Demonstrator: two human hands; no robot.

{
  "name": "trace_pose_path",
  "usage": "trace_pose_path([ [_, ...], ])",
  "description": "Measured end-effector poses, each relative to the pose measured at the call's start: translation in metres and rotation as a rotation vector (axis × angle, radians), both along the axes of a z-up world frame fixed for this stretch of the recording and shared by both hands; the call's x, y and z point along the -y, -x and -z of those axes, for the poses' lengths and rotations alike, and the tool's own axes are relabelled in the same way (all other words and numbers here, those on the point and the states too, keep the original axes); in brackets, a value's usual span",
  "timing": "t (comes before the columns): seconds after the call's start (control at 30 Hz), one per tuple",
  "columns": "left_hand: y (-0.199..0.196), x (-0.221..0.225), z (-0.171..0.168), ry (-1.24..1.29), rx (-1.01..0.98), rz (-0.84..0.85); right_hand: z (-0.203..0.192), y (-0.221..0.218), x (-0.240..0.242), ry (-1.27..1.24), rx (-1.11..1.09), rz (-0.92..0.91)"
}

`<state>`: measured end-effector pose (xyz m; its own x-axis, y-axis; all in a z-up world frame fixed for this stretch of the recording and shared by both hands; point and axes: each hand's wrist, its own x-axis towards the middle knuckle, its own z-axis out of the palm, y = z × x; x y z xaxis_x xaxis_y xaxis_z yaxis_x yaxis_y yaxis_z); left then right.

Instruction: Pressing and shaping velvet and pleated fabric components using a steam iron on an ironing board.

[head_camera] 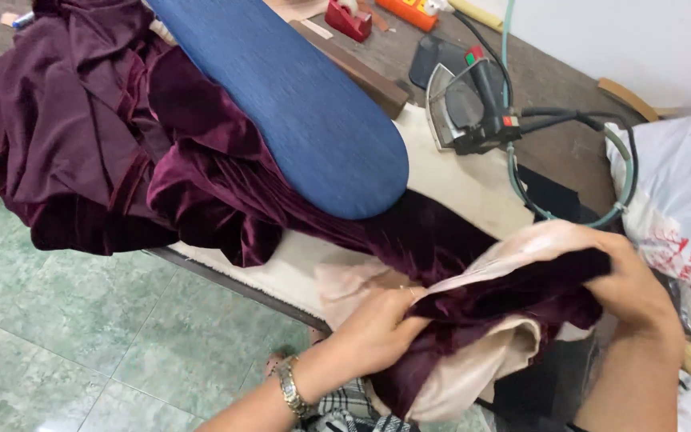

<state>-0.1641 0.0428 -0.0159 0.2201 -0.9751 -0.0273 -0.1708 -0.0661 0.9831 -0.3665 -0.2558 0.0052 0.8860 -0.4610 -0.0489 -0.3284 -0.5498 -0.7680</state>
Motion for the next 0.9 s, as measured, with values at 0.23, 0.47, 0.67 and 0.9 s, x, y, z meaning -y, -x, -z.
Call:
trace_pose_path([
  [0.23, -0.103, 0.011, 0.057, -0.211, 0.270, -0.470, 0.047, -0.162, -0.034, 0.102, 0.014, -0.049],
  [0.47, -0.159, 0.017, 0.023, -0.193, 0.552, -0.644, 0.082, -0.225, -0.011, 0.025, 0.280, 0.133],
  [0.67, -0.183, 0.026, 0.040, -0.353, 0.562, -0.650, 0.096, -0.241, 0.016, -0.013, 0.080, -0.089],
  [0.9, -0.131, 0.029, -0.028, -0.459, 0.304, 0.018, 0.015, -0.225, 0.011, -0.263, -0.328, -0.447],
])
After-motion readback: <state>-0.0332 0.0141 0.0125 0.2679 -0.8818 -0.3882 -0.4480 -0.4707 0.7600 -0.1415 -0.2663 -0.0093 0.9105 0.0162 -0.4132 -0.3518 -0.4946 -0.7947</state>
